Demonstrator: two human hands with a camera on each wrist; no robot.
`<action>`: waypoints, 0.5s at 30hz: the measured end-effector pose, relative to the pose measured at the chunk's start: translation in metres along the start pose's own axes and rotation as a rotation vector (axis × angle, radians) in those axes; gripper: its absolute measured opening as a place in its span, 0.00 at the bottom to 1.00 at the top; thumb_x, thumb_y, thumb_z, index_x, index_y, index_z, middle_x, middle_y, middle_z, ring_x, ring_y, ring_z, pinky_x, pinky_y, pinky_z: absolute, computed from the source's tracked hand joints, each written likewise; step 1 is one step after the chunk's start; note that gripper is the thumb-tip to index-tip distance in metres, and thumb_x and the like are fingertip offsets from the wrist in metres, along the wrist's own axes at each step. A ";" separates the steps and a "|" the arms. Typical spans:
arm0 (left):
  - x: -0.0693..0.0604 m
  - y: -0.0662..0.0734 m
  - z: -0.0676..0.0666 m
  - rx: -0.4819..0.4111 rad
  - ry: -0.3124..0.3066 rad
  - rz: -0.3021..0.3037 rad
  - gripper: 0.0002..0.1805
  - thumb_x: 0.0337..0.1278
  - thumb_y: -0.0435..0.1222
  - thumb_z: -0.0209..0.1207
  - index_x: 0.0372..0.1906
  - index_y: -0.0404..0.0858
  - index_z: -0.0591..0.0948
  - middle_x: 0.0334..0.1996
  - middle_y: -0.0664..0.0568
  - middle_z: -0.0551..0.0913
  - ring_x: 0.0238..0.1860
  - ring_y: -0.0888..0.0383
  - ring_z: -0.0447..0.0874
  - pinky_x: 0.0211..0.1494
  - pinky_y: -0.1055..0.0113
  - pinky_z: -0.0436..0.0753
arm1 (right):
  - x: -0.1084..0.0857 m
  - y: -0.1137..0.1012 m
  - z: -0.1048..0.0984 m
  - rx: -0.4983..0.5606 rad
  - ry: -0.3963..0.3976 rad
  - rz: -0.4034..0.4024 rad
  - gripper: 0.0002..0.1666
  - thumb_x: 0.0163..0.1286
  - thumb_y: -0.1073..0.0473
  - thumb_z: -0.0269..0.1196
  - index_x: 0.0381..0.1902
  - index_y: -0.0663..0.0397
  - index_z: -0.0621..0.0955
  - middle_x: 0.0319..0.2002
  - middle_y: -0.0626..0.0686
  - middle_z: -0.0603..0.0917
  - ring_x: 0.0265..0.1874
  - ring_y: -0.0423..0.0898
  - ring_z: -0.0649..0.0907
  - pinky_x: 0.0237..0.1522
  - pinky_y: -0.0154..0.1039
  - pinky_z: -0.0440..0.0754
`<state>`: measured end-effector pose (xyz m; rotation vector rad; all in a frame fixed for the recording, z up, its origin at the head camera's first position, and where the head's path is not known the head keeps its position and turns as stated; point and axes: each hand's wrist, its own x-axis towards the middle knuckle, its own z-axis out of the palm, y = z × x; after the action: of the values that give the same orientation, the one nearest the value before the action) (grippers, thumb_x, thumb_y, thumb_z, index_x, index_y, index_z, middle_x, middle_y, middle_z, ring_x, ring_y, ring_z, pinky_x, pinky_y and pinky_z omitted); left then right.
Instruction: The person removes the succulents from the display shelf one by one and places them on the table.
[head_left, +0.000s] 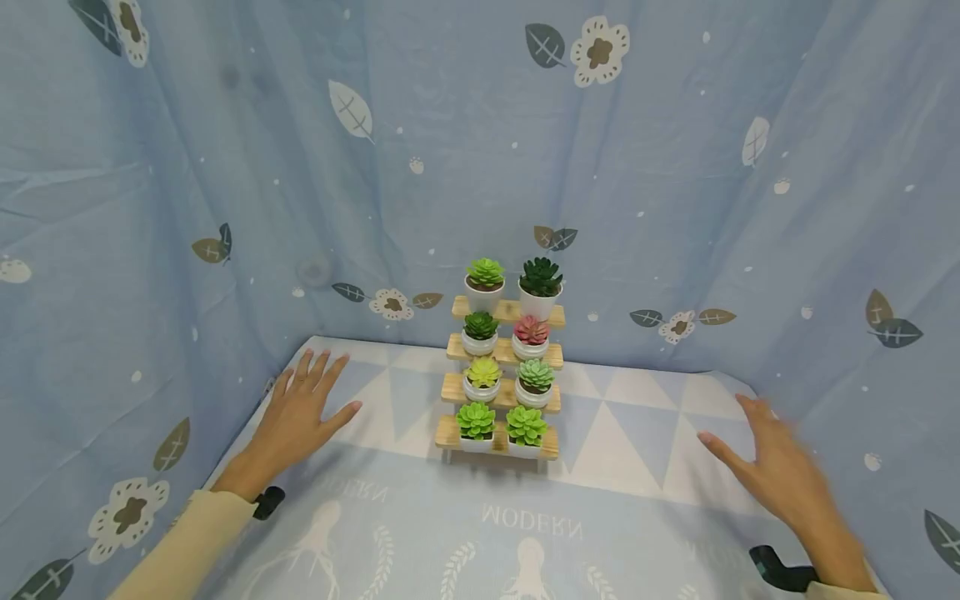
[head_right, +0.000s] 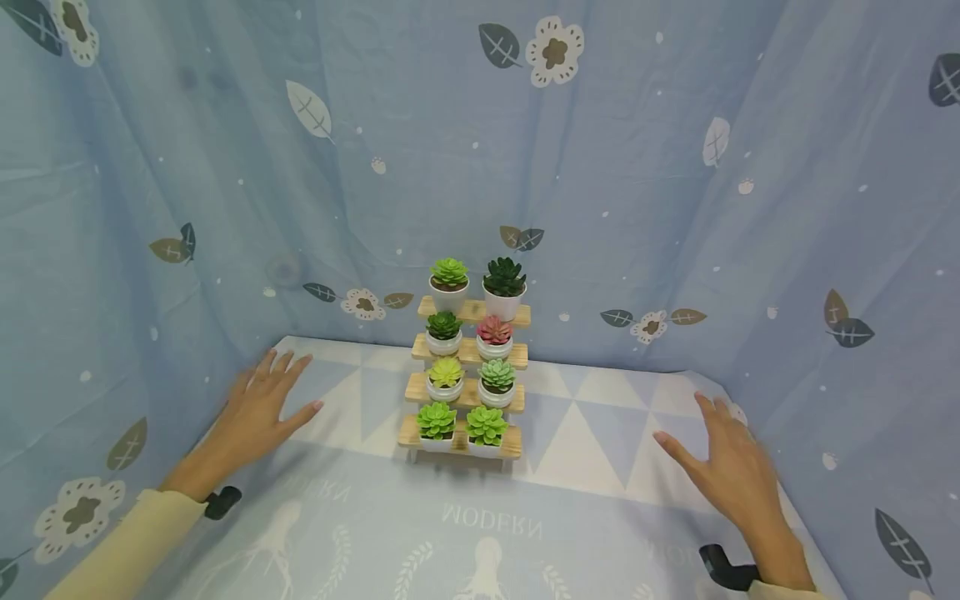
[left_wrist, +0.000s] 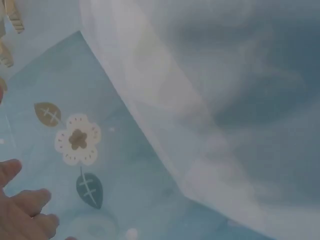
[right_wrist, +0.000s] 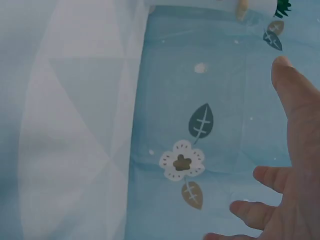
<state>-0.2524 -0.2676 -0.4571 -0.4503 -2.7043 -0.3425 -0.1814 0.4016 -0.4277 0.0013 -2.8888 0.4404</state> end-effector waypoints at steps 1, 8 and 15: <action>0.001 0.001 0.001 -0.026 0.002 0.004 0.44 0.71 0.60 0.57 0.80 0.39 0.62 0.76 0.30 0.60 0.79 0.31 0.47 0.72 0.29 0.52 | 0.001 -0.002 0.001 0.011 -0.017 0.006 0.61 0.73 0.29 0.59 0.82 0.65 0.49 0.73 0.81 0.56 0.62 0.84 0.65 0.51 0.82 0.65; 0.002 0.017 0.004 -0.271 0.007 0.009 0.31 0.74 0.49 0.60 0.69 0.32 0.74 0.68 0.35 0.74 0.72 0.31 0.64 0.68 0.32 0.65 | 0.005 -0.015 0.010 0.106 -0.074 0.023 0.54 0.76 0.30 0.56 0.80 0.65 0.56 0.68 0.77 0.68 0.55 0.75 0.78 0.40 0.70 0.79; 0.002 0.031 0.009 -0.389 -0.037 -0.050 0.30 0.76 0.50 0.58 0.70 0.35 0.74 0.65 0.39 0.77 0.67 0.38 0.72 0.67 0.39 0.71 | 0.011 -0.032 0.029 0.231 -0.032 0.034 0.48 0.77 0.32 0.56 0.77 0.63 0.63 0.64 0.71 0.76 0.55 0.70 0.80 0.46 0.68 0.79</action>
<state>-0.2465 -0.2363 -0.4590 -0.4981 -2.6875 -0.8904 -0.1968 0.3625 -0.4427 -0.0030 -2.8547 0.7843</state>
